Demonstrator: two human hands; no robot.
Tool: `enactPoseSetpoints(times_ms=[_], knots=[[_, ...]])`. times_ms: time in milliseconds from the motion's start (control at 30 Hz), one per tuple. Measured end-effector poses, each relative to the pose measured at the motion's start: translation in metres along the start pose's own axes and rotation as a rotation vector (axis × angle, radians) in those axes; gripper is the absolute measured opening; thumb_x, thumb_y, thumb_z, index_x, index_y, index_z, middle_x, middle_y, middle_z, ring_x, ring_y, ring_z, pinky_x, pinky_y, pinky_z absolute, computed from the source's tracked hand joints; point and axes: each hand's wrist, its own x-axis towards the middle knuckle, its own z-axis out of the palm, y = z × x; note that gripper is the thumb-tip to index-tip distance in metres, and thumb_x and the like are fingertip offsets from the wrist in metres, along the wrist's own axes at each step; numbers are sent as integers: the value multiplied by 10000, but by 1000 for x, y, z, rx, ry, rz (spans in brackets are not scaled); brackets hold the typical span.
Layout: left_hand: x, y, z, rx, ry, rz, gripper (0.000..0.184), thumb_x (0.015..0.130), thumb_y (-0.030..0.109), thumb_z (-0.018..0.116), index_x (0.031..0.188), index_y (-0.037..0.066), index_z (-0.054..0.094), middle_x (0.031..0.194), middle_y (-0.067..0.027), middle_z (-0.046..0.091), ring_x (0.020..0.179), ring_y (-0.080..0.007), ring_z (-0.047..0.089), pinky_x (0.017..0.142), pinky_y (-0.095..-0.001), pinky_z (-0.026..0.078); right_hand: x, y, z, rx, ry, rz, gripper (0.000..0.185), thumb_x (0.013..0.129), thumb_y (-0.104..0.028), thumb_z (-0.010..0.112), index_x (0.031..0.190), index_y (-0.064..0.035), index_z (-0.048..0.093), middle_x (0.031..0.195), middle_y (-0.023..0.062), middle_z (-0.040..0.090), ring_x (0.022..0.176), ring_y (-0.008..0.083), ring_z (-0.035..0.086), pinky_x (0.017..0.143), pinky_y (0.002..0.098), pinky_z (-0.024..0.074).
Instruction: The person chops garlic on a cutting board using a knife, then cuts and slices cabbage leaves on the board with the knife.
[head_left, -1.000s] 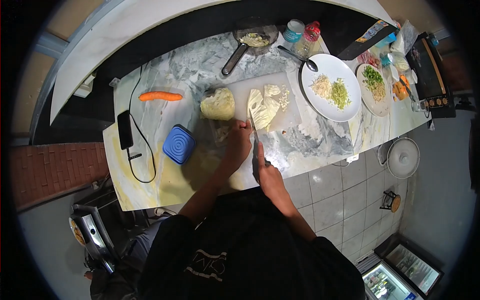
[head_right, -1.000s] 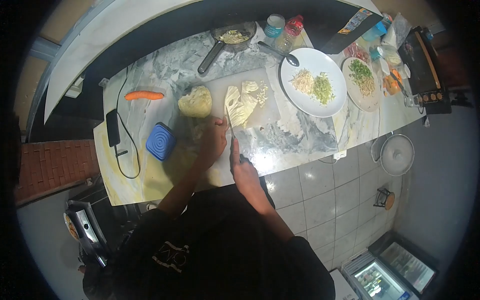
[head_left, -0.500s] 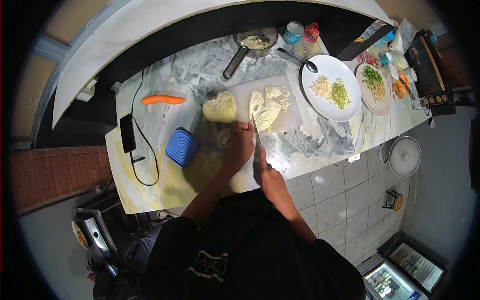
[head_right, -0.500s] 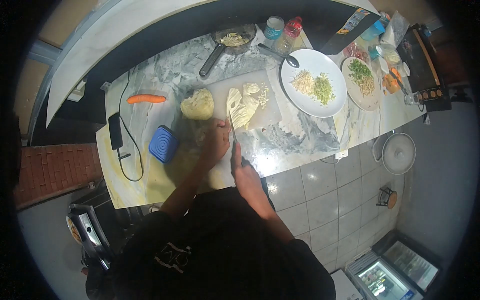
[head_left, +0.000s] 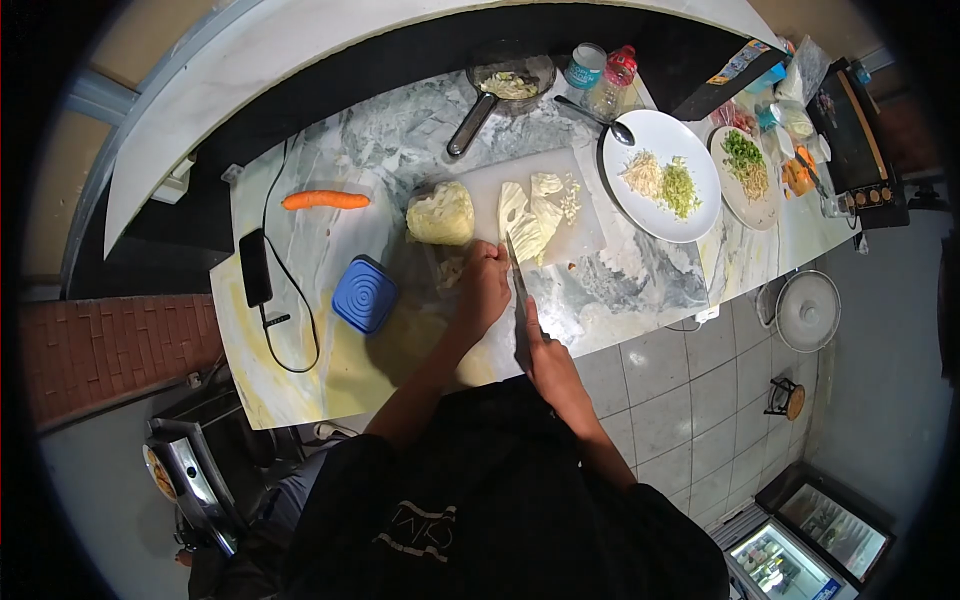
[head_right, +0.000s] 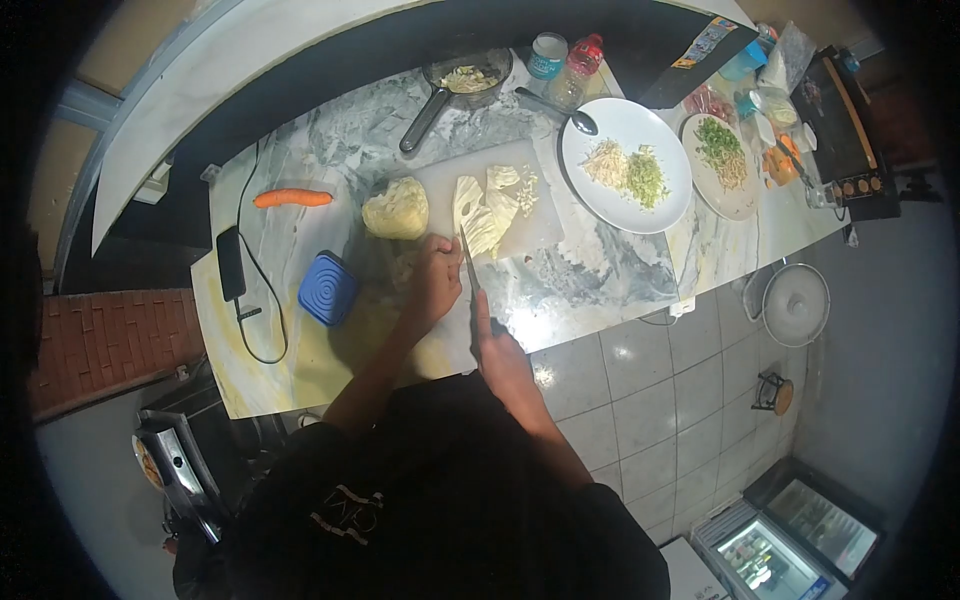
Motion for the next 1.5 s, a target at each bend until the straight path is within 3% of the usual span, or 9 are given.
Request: enactPoseSetpoints(times_ms=[67,300,400,667,767,933,1233,1433,1500], knots=[[-1,0,1,-4,12,-11,67,771,-83,533,791,-64,594,843,-199,492,814,-356,542,694,-403,443,1,4,6,55,157,-87,907,754,68,558,1508,-55,69,722,330,591,691,493,590,645,528,457],[0,-13,5,-58,-17,14,24,805,-40,588,815,-58,599,877,-193,500,820,-346,540,710,-400,443,29,15,-13,-3,107,-127,920,752,63,565,1517,-91,78,694,310,587,645,481,580,619,530,437],[1,-14,0,-44,21,28,102,805,-1,631,892,-54,632,908,-181,518,837,-336,554,724,-390,453,26,9,-21,-53,73,-87,891,745,82,559,1508,-66,124,810,281,612,674,446,602,630,502,479],[2,-14,-4,49,-7,-71,286,768,87,718,1020,-32,652,968,-156,572,881,-294,590,751,-387,473,22,14,-22,-6,75,-72,877,758,76,526,1518,-134,141,731,292,594,653,462,586,625,513,451],[2,-19,-3,-130,-156,-349,421,756,107,733,1138,-15,607,970,-156,582,882,-301,592,756,-386,479,20,19,-19,11,105,-99,892,738,88,515,1519,-144,152,701,284,590,624,452,580,608,502,439],[11,-20,-7,34,-180,-148,633,735,135,752,1286,-33,488,976,-141,563,884,-291,584,757,-380,479,20,20,-21,18,18,-54,854,784,72,511,1520,-148,138,802,286,605,704,462,593,662,519,462],[20,-21,-13,169,-344,-44,645,785,159,704,1322,-82,439,987,-181,539,922,-340,562,777,-393,474,22,8,-33,-39,-5,-71,905,741,101,534,1517,-99,114,942,289,602,781,440,602,710,489,479],[22,-21,-16,178,-292,60,507,810,83,672,1246,-95,483,941,-169,552,856,-320,587,716,-387,491,36,4,-17,4,109,-138,951,714,111,537,1518,-93,72,798,322,603,712,480,593,642,512,454],[22,-24,-15,192,-301,72,498,814,81,666,1241,-97,484,938,-171,553,854,-324,588,714,-392,492,37,-2,-20,-29,62,-105,894,732,91,558,1496,-7,103,936,307,599,758,448,604,668,492,485]])
